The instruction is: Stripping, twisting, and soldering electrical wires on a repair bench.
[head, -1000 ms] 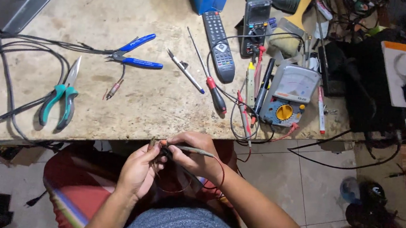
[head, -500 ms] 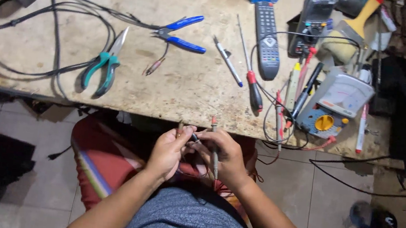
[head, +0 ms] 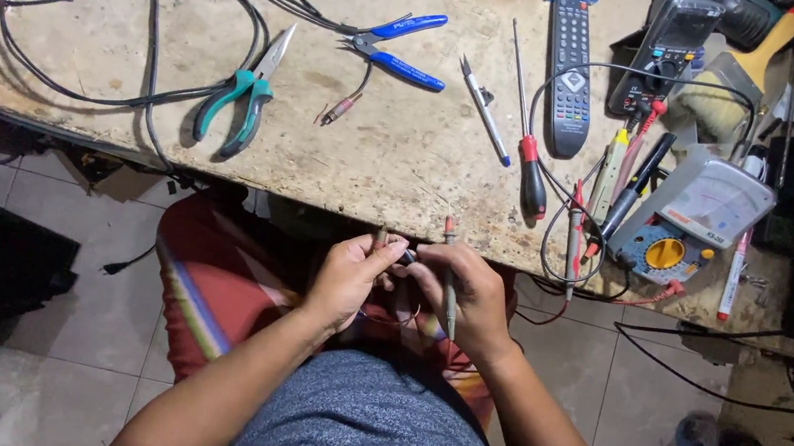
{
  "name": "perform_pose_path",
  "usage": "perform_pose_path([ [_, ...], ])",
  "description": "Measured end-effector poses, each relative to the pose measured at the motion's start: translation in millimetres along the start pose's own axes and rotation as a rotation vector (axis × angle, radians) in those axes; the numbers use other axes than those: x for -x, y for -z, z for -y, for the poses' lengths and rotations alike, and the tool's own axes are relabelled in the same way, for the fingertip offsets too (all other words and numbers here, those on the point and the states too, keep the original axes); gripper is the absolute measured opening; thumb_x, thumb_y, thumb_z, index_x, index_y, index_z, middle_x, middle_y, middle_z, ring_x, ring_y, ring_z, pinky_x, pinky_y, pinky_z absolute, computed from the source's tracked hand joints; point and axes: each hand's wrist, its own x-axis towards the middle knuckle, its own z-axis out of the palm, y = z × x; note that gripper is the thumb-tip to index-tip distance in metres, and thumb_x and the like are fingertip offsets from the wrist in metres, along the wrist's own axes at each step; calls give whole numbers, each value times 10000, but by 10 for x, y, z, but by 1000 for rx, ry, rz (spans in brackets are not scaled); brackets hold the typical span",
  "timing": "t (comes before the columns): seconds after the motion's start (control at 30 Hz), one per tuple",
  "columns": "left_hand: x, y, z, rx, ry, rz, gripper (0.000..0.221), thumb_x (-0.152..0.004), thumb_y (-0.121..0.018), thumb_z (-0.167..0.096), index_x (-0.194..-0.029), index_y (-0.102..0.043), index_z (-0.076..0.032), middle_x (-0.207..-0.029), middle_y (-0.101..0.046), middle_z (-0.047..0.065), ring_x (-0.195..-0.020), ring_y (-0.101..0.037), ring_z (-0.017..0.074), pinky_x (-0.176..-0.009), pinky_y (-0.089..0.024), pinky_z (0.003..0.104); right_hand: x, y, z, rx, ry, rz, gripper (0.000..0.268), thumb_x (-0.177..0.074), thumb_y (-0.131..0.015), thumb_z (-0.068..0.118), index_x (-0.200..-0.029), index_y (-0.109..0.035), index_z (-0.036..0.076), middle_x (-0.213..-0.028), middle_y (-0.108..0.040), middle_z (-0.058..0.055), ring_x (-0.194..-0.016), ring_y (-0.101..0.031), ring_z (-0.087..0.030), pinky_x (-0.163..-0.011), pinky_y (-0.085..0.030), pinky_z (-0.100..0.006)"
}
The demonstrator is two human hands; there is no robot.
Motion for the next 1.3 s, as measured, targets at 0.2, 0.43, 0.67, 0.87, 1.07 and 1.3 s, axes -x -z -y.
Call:
perform_pose_path([
  [0.2,-1,-49,-45,8,17,4,210,-968,-722,-187,-1057,-748,2,-885,-779,117,-753,-750,185,-597,-577,236,-127,29,228,-113,-51,29,354,-1020,-571,106,-1364,-627,39,-1106,-693,-168,-1000,-740,-306,-934,-550,-455],
  [0.43,-48,-38,3,69,43,28,179,-977,-694,-168,-1030,-743,-5,-871,-769,111,-760,-757,201,-655,-596,278,-238,-16,170,-88,-116,30,196,-881,-793,127,-1056,-788,38,-942,-790,-163,-862,-777,-317,-788,-582,-410],
  [0.67,2,-72,-118,64,72,31,174,-983,-671,-163,-1037,-736,-11,-911,-772,108,-782,-758,206,-693,-594,292,-244,-28,112,-139,-115,34,186,-865,-786,105,-1045,-818,71,-906,-793,-152,-848,-769,-296,-774,-581,-390],
  [0.87,-30,-43,-100,46,112,40,163,-981,-674,-158,-1051,-723,-19,-923,-762,112,-802,-752,216,-734,-602,317,-290,14,152,-157,-105,14,177,-853,-777,91,-1021,-816,49,-894,-800,-163,-842,-772,-314,-755,-582,-393],
  [1.07,13,-75,-196,33,97,46,142,-999,-640,-141,-1029,-713,-23,-919,-763,113,-797,-737,218,-775,-597,338,-290,26,118,-234,-62,-14,160,-852,-773,56,-1003,-801,11,-900,-791,-189,-807,-758,-347,-742,-580,-410],
  [1.3,23,-95,-212,45,91,38,150,-1003,-649,-153,-1027,-711,-18,-903,-759,99,-766,-728,181,-743,-598,301,-309,60,182,-238,-18,2,171,-872,-759,64,-1019,-782,-19,-903,-785,-208,-800,-750,-359,-724,-575,-417],
])
